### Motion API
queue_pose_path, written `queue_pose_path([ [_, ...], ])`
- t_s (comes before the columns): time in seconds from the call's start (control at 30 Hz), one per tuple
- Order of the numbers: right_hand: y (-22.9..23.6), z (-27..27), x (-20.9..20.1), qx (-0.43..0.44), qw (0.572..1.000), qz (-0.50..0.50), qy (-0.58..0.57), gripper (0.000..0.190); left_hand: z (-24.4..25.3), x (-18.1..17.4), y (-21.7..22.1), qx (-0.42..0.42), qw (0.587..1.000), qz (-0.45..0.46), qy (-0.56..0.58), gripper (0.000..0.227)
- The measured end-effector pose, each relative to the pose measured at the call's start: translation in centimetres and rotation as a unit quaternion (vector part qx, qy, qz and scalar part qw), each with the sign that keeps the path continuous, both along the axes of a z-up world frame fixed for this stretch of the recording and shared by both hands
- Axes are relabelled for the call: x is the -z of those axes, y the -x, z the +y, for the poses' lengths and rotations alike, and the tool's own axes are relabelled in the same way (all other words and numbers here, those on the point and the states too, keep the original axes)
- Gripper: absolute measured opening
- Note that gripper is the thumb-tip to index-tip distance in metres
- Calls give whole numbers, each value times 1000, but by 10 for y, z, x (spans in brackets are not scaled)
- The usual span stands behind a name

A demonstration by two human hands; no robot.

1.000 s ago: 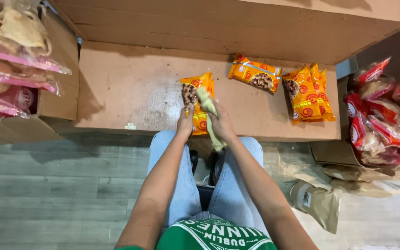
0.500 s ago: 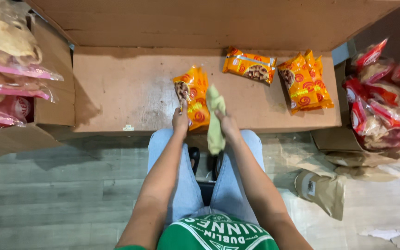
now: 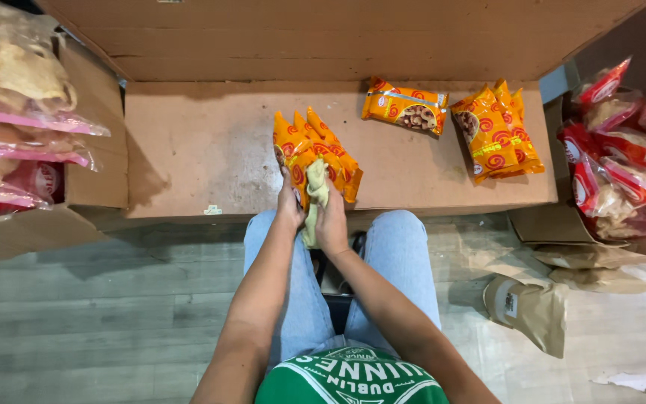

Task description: The person sits on a chair and wipes several orange snack packets with a light green cloth. They handle the packets one by one, wiping the front and back surfaces, then place them on a cardboard shelf.

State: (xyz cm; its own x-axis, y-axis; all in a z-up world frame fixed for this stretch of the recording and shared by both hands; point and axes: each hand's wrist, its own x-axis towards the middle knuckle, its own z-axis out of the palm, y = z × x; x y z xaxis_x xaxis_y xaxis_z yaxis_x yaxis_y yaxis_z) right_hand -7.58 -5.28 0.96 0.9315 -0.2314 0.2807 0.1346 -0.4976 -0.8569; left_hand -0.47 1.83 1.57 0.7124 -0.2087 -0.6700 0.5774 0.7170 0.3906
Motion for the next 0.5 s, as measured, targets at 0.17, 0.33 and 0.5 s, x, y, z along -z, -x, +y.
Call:
queue_pose_path([
  [0.17, 5, -30, 8, -44, 991, 126, -1, 56, -3, 5, -9, 7, 1000, 9, 13, 94],
  [0.33, 17, -81, 33, 40, 984, 147, -94, 51, -2, 9, -11, 27, 1000, 16, 1, 86],
  [0.5, -26, -96, 10, 103, 986, 47, -121, 52, -2, 11, -4, 88, 996, 13, -21, 98],
])
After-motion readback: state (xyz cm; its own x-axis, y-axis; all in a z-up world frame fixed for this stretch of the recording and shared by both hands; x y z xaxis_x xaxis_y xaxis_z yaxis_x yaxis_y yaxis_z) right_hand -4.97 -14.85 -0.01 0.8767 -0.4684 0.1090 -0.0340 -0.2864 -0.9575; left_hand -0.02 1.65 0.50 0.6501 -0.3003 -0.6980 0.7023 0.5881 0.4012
